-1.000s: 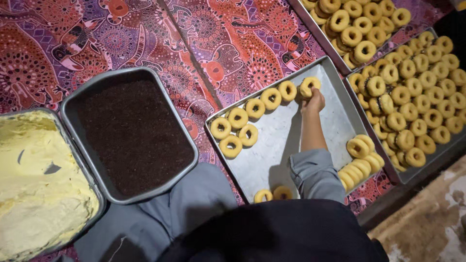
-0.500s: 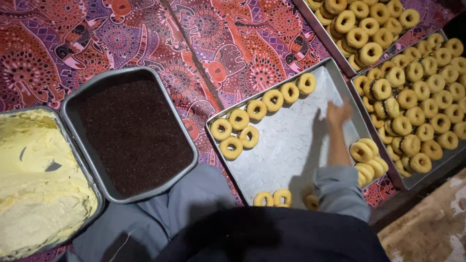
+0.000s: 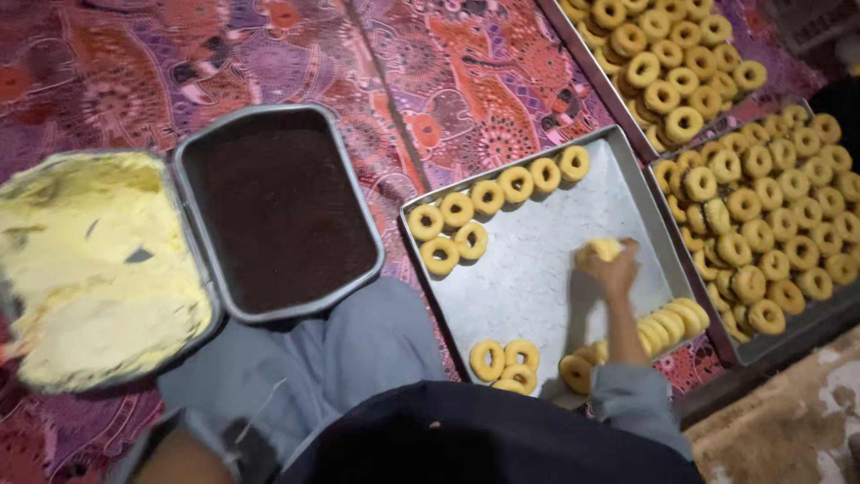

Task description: The person sits on the floor and repeatedly picks up ring-shaped donuts, fills their centers with a yellow paste from a tray, then rolls them in a dark granular topping before placing them on a metal tray.

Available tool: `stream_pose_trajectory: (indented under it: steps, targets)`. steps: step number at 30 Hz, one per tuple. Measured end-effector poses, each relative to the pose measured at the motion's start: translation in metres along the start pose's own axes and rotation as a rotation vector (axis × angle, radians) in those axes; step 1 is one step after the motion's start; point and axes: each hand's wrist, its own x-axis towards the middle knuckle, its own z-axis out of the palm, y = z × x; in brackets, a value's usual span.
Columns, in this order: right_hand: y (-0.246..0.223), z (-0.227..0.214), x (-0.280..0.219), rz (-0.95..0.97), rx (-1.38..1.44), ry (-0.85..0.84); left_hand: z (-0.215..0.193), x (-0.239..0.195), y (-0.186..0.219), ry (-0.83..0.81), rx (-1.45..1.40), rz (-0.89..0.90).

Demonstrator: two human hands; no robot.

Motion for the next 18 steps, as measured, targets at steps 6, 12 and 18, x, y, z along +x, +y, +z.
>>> stream_pose_trajectory:
  steps: [6,12,18]
  targets:
    - [-0.182,0.047,-0.179,-0.316,0.952,-0.492,-0.024,-0.103,0.008,0.184,-0.02,-0.413]
    - [-0.291,0.012,-0.356,-0.864,0.867,-0.867,-0.035,-0.238,-0.11,0.576,-0.453,-1.084]
    - [-0.374,0.032,-0.448,-0.84,0.724,-0.741,-0.12,-0.318,-0.141,1.025,-1.081,-1.097]
